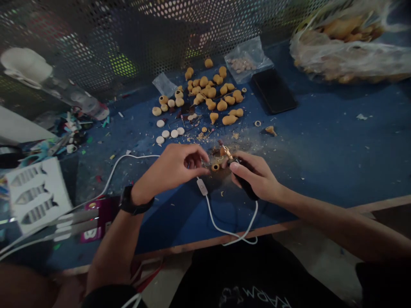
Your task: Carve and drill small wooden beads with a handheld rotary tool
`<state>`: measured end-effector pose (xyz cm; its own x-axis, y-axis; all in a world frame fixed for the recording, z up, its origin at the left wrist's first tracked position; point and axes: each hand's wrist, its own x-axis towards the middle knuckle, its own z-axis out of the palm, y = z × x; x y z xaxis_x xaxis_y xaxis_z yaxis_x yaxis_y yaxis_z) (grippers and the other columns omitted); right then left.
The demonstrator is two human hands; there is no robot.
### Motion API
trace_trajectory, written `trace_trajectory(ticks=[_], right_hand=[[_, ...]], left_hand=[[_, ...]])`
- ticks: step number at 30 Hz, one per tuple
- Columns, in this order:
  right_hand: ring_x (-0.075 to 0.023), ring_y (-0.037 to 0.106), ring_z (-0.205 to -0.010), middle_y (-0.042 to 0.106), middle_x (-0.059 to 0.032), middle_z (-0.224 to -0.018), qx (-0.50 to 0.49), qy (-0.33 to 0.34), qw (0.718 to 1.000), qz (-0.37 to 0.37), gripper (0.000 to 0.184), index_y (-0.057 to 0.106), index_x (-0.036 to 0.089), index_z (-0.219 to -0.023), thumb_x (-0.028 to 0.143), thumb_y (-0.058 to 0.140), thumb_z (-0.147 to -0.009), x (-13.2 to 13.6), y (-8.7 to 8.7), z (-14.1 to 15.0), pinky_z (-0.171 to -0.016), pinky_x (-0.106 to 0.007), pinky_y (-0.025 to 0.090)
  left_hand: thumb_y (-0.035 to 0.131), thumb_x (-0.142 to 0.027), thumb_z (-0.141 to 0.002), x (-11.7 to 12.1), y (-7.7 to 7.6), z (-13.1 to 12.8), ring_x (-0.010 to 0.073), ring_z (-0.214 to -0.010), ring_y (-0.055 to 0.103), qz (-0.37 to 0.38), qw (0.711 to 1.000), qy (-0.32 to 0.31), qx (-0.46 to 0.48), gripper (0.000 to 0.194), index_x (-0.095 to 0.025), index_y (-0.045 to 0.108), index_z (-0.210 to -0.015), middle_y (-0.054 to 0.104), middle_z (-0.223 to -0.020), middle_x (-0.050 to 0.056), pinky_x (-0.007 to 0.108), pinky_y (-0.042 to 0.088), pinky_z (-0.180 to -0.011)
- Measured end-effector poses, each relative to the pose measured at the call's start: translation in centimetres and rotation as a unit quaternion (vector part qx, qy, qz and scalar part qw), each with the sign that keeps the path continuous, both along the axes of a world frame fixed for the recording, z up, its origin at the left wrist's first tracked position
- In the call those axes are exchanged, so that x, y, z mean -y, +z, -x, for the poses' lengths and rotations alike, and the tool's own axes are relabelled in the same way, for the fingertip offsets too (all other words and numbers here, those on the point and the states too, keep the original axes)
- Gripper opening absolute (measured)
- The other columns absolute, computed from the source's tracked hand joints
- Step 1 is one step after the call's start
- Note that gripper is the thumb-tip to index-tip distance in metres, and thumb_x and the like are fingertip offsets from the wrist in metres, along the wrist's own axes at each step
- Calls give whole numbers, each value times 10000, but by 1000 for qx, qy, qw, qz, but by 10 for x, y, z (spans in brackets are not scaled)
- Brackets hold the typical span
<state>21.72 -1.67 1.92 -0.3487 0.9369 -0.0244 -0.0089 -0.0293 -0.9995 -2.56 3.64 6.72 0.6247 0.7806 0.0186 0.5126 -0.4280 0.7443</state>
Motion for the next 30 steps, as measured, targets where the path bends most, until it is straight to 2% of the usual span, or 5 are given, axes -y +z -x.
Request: trace_trajectory(ticks=[3,6,10,25,30], right_hand=[[-101,490,-460,545,60,-568,-22,-10,1000,16,383,618,213,-887,577,606,-1006,-2,1,0,-470,-278,351],[-98,486,-457,539,61,-558,-19,-8,1000,9,401,600,221,-850,593,611,-1000,-3,1,0,-469,-284,358],[-99,492,-459,543,61,-557,-20,-6,1000,2,375,616,220,-870,568,606,-1010,-2,0,0,-468,-288,363],[-97,504,-458,566,53,-538,-8,9,1000,-2,333,596,215,-837,483,594,-1035,1,-2,1,-480,-273,357],[-103,527,-472,580,47,-554,14,15,1000,-6,338,617,204,-858,488,586,-1038,1,-1,0,-495,-270,380]], left_hand=[[882,-385,-819,0,-3,6,163,-538,687,69,988,-92,-101,183,-242,783,-874,726,-643,-9,251,470,-492],[866,-321,-822,2,-11,6,181,-615,728,49,981,-114,-147,105,-252,792,-851,776,-722,4,256,467,-540],[827,-263,-844,2,-17,6,185,-620,735,46,982,-111,-145,26,-269,802,-843,779,-705,-2,262,451,-541],[859,-201,-756,7,-13,2,180,-552,685,18,977,-52,-205,127,-264,757,-799,757,-655,-30,269,326,-468],[856,-323,-804,5,2,-5,201,-679,705,85,958,-39,-272,170,-234,749,-902,766,-746,0,281,368,-554]])
